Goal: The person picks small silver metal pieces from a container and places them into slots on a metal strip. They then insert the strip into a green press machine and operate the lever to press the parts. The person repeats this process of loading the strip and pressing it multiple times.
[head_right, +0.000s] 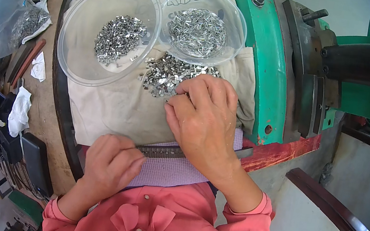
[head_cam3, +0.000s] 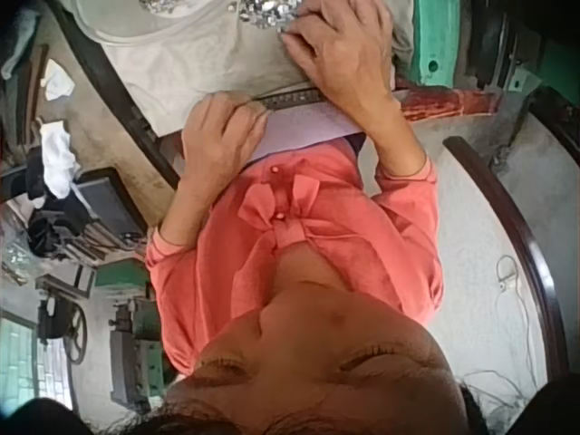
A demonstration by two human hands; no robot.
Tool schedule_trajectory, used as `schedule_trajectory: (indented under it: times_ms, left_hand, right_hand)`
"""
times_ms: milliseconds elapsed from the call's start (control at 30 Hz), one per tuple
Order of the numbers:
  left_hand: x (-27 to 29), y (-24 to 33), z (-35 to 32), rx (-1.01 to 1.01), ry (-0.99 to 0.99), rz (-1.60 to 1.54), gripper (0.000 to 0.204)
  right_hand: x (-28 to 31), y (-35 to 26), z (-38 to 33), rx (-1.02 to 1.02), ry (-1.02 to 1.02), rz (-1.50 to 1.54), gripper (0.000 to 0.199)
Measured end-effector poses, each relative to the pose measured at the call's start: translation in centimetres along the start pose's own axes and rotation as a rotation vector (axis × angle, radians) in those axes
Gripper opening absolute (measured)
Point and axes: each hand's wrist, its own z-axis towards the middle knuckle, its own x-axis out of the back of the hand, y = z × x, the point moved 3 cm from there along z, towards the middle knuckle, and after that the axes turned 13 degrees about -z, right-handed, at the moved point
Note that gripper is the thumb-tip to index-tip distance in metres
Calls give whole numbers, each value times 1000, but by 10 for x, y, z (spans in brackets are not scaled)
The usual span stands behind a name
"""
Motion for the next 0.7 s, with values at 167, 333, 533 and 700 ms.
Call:
schedule_trajectory:
  times_ms: [167,333,533,700]
  left_hand:
    - [-10,-6,3,-28,-42,12,21]
    - [-13,-7,3,-41,-51,11,21]
    - [-16,-8,2,-39,-35,7,21]
    - [-16,-8,2,-47,-31,21,22]
  right_hand:
    - [1,1,-2,-3,-19,17,18]
    - [-1,-3,0,1,-21,50,18]
    - [-3,-2,0,27,-58,136,17]
    - [-4,-3,-3,43,-71,154,17]
